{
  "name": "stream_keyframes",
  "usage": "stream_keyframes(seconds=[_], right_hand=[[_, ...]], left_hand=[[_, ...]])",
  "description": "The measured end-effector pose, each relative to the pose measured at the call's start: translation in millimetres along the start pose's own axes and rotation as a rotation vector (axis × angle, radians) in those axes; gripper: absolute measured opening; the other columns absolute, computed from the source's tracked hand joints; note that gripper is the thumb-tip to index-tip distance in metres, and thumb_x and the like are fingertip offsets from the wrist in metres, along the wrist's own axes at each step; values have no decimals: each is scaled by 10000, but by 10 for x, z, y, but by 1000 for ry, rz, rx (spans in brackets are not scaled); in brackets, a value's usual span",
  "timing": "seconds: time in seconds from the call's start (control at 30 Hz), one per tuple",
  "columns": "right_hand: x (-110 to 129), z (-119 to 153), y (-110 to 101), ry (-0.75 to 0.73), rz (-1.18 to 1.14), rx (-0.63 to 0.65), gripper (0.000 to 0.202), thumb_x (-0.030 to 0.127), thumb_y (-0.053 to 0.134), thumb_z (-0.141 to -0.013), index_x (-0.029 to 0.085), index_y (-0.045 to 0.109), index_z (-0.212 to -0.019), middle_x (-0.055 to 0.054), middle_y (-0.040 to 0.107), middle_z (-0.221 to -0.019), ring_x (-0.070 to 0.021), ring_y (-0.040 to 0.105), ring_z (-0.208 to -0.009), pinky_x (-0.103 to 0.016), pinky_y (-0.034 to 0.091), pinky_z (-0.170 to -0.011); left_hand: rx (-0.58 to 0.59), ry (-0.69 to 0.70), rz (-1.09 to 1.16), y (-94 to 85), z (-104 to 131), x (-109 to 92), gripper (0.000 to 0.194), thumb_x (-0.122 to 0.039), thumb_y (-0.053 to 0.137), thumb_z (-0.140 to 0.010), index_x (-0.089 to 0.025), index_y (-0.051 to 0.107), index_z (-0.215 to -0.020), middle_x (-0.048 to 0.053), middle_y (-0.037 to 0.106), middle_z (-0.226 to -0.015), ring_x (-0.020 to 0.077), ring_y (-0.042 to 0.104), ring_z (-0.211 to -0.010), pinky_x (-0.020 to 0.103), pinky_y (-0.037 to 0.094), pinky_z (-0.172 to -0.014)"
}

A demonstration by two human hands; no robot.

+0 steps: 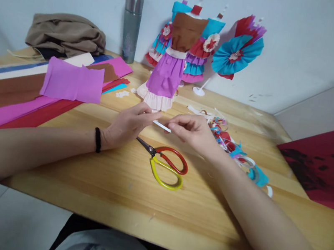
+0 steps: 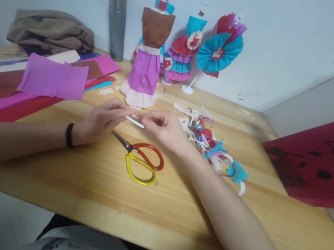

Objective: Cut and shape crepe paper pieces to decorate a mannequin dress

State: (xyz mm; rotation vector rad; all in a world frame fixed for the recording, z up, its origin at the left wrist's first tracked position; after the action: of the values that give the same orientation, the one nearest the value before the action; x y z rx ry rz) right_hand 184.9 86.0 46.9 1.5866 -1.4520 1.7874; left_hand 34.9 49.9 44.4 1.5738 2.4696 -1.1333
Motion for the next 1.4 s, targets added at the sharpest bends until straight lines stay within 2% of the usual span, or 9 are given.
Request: stream_keyframes(seconds=[0.2,0.37,0.47,0.6,0.73,1.0,1.2,1.3,1.4], right_hand=[[-20,-10,-17,-17,-24,8,366,499,627,-851,200,604,-642,9,527,-574,-126,457,-556,-286,337,-546],[-100,-27,-62,1,-42,13,364,533,734,-767,201,620,-668,24,517,-588,-115,418,-562,-268,320,-537],[-142,-38,-83,-21,-86,5,364,530,739,-758,201,622,-654,15,539,-615,-128,451,-602,-272,353,-562],[-193,-59,-86,-34,-156,30,309,488,758,-745,196,670,-698,-9,616,-686,-145,520,-654,-291,414,-626],[-244,-69,-75,9,-170,36,282,459,783,-707,192,703,-748,-24,682,-749,-151,559,-670,-298,449,-650],[-310,-71,-74,29,-133,19,182,351,720,-754,193,748,-839,-43,735,-788,-166,613,-693,-304,469,-662],[-343,-98,-125,66,-139,-19,169,186,651,-663,205,764,-788,-25,718,-687,-172,614,-649,-309,465,-630],[-332,-88,-145,77,-157,-36,129,205,642,-707,228,758,-759,-36,726,-698,-187,629,-680,-317,461,-621],[-294,-73,-124,57,-165,-13,122,316,663,-788,233,749,-768,-45,720,-702,-182,610,-658,-317,448,-601]], left_hand=[[-19,31,-10,-32,-16,-53,389,-105,508,-941,-171,588,-1316,87,662,-1080,185,633,-1007,310,529,-870],[1,-103,28,-24,-42,78,442,-121,530,-915,-164,547,-1354,109,647,-1215,186,629,-977,312,544,-826],[-11,-226,43,-2,-42,265,370,-118,590,-842,-180,651,-1202,66,686,-1057,166,626,-862,292,537,-777],[58,-472,205,115,10,512,153,-190,568,-860,-173,714,-903,-7,625,-651,109,572,-573,216,464,-547],[17,-611,384,129,59,557,169,-205,560,-852,-155,702,-927,-17,626,-566,83,548,-473,177,441,-467],[-72,-568,384,63,42,531,119,-224,597,-845,-160,666,-917,-23,622,-608,91,586,-515,197,474,-499],[-67,-313,197,-29,-42,297,94,-182,601,-867,-188,695,-871,-7,609,-709,116,585,-654,251,470,-601],[-57,-234,154,-54,-61,203,117,-164,590,-889,-200,702,-884,8,652,-793,141,595,-766,289,487,-701],[-60,-240,151,-50,-59,229,119,-174,582,-891,-194,699,-887,16,652,-813,141,590,-760,287,482,-691]])
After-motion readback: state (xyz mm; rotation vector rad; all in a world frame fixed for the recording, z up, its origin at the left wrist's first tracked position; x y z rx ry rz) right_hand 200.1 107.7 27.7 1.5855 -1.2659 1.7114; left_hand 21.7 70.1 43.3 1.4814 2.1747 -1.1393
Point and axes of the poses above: each hand's wrist, its own z-axis away from the middle knuckle, its own y-axis out of the palm, x = y × z, the point moved 8 cm from there along -z, towards the middle knuckle
